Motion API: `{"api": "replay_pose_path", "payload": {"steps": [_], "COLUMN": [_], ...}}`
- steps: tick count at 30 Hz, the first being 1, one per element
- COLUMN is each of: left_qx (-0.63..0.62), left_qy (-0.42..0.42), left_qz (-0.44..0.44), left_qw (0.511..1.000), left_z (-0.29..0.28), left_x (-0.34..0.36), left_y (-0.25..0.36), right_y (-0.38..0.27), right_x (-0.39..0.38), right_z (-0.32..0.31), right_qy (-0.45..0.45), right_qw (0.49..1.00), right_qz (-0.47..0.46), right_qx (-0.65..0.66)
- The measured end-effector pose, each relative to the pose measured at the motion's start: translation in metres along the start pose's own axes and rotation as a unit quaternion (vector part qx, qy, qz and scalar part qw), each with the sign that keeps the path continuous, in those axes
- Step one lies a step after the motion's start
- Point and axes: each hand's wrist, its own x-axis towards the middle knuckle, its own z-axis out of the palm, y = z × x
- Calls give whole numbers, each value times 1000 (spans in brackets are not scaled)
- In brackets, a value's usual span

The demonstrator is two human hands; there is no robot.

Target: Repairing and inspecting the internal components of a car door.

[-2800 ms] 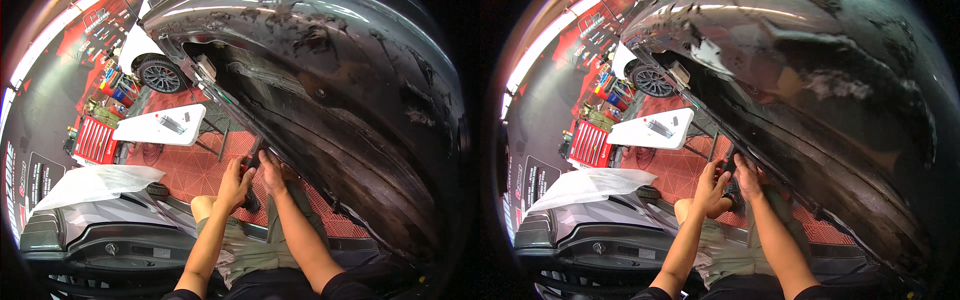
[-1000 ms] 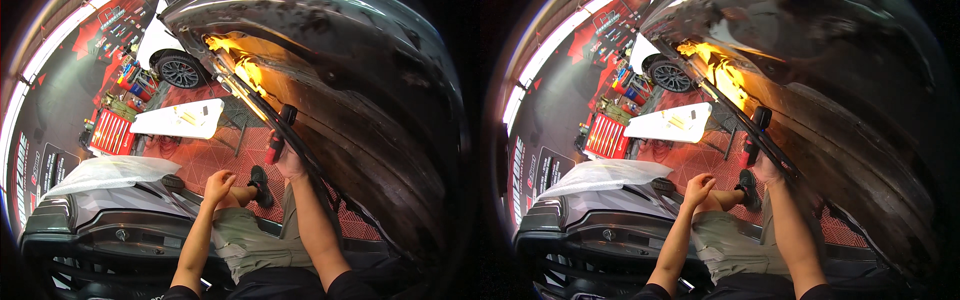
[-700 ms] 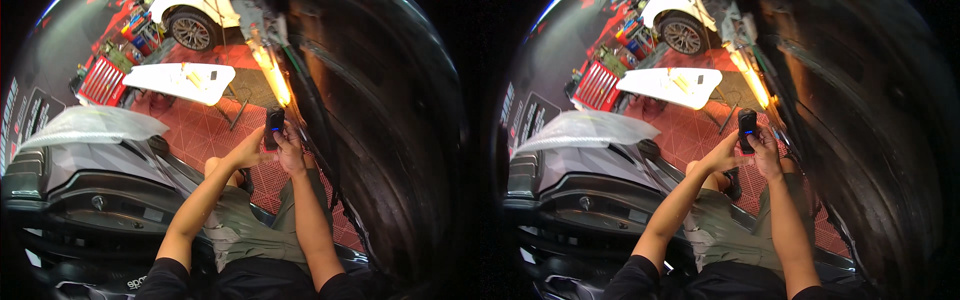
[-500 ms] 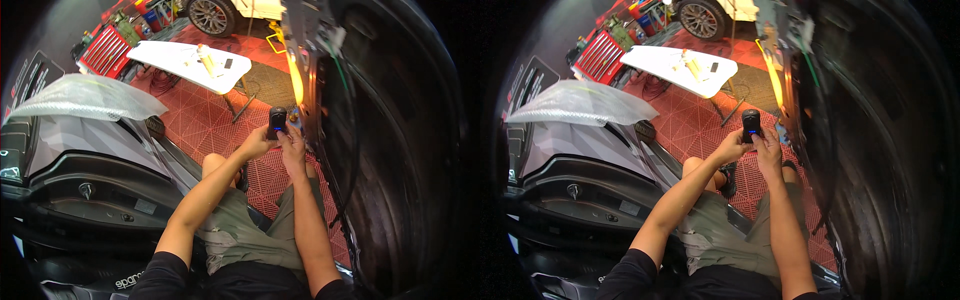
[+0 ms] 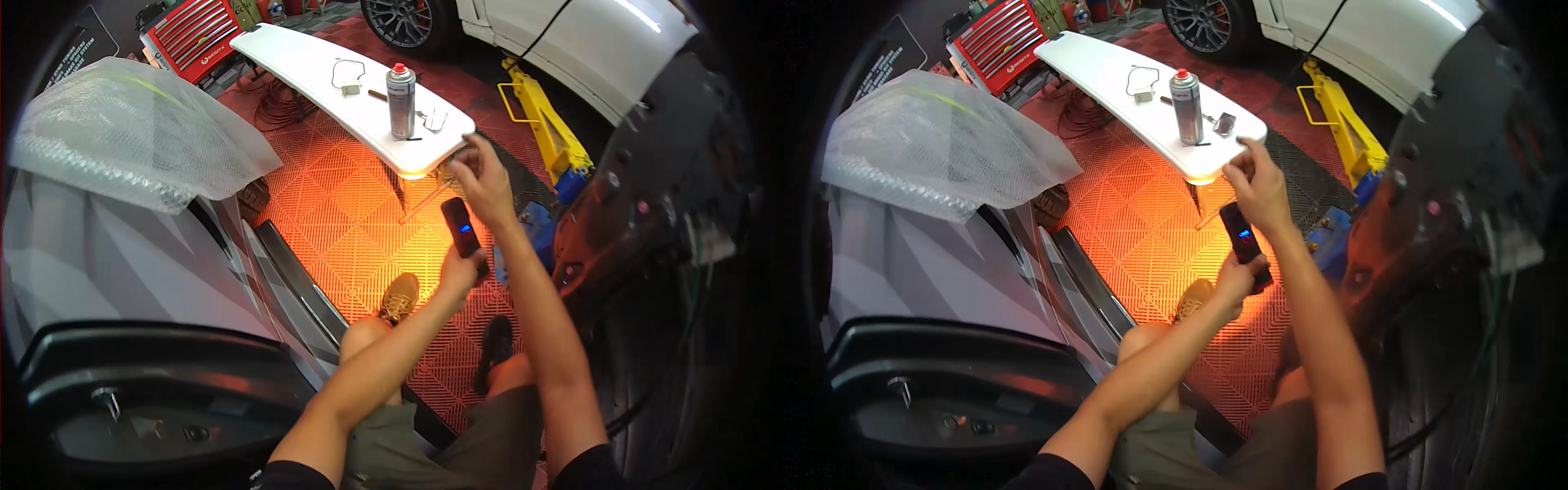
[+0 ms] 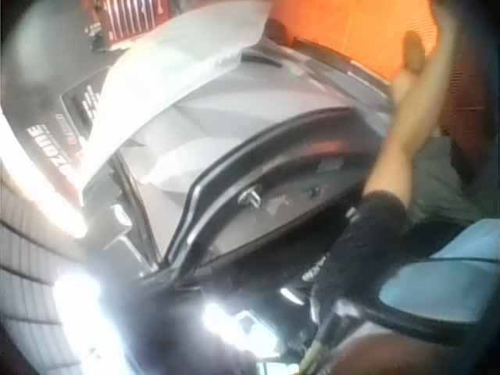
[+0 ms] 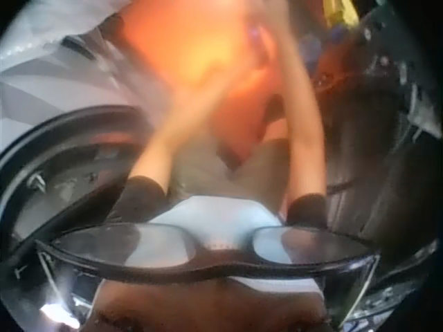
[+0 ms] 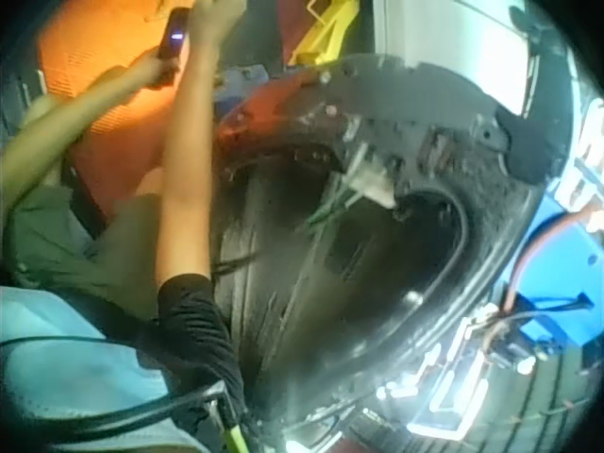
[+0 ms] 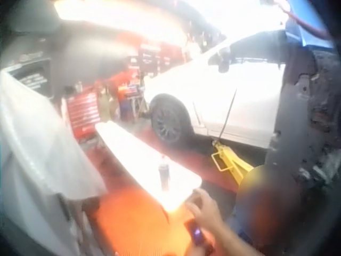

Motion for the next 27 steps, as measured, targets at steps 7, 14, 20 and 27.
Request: {"api": "replay_pose_path", "payload": {"steps": [7, 14, 20, 27], "left_qx": [-59, -54, -96, -136], "left_qy": [91, 53, 65, 184], "left_qz": [-11, -89, -35, -3], "left_qw": [994, 993, 993, 973], "left_z": [9, 26, -18, -44], "left_x": [12, -22, -8, 2], "left_y": [-14, 4, -12, 13], "right_y": [70, 80, 75, 85], "right_x": [169, 200, 167, 175], "right_z": [71, 89, 114, 159], "right_qy": [37, 4, 77, 155], "right_qw": [987, 993, 986, 978], "right_qz": [-23, 55, 8, 88], "right_qx": [-155, -108, -149, -106]}}
